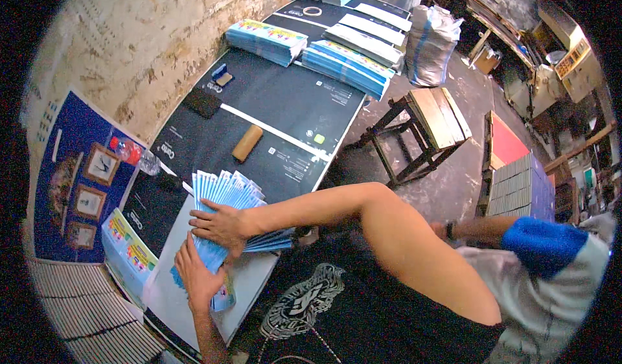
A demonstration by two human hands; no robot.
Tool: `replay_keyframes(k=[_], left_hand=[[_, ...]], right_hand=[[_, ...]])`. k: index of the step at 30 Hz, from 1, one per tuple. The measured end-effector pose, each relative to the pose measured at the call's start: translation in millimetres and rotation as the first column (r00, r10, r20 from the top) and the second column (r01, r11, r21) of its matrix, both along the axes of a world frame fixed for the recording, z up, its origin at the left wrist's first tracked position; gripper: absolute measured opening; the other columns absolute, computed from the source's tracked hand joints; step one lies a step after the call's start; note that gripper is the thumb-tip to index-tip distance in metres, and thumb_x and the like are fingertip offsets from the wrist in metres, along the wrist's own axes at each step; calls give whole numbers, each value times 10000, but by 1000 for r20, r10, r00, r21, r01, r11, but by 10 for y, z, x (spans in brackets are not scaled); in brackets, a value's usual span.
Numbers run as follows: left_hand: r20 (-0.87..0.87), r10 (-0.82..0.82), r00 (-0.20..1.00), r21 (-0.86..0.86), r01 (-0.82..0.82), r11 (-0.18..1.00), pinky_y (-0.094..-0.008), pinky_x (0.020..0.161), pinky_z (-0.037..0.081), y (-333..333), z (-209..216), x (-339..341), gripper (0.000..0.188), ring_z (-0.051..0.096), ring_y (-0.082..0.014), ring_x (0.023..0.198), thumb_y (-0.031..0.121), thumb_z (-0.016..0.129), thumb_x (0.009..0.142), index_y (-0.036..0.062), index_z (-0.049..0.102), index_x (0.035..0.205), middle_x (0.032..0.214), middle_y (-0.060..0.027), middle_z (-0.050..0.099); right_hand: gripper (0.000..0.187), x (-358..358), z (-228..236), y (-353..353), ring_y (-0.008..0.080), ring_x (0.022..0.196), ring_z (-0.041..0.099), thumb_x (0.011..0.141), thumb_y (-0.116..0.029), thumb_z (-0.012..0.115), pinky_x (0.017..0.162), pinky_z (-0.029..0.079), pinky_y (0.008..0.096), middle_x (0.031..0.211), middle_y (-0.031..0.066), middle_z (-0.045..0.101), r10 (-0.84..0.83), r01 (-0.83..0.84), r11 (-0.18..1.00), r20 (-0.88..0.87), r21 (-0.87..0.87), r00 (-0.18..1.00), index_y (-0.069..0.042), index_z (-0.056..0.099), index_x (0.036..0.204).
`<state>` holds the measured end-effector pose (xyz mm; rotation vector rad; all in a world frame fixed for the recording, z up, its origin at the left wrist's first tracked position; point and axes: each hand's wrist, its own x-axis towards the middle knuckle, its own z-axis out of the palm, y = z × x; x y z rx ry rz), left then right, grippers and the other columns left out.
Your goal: The person organizes printed pamphlets on a large workspace by fanning out a stack, aligning the edges, and stacking them in small bundles. The person repeats these actions for different stacks of colorful booklets and places them on a central workspace.
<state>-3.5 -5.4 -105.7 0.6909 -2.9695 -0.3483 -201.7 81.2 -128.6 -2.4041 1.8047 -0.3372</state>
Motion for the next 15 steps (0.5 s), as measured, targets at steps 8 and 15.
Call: replay_keyframes(k=[8, 15], left_hand=[[42, -56, 998, -71, 59, 996, -569, 1183, 222, 31, -81, -5, 1268, 260, -444, 1462, 532, 861, 648, -13, 181, 1569, 1567, -288, 284], [60, 110, 992, 40, -112, 993, -562, 1067, 344, -33, -79, 1, 1049, 462, -442, 1268, 363, 882, 635, -21, 354, 1457, 1360, -261, 488]], right_hand=[[1075, 24, -165, -49, 414, 1502, 248, 804, -786, 548, 1199, 142, 644, 1580, 253, 330, -68, 184, 883, 270, -433, 961, 5, 372, 1511], [1022, -63, -34, 145, 381, 1479, 297, 766, -714, 658, 1206, 123, 640, 1512, 236, 411, -39, 44, 983, 27, -181, 999, -22, 421, 1480]])
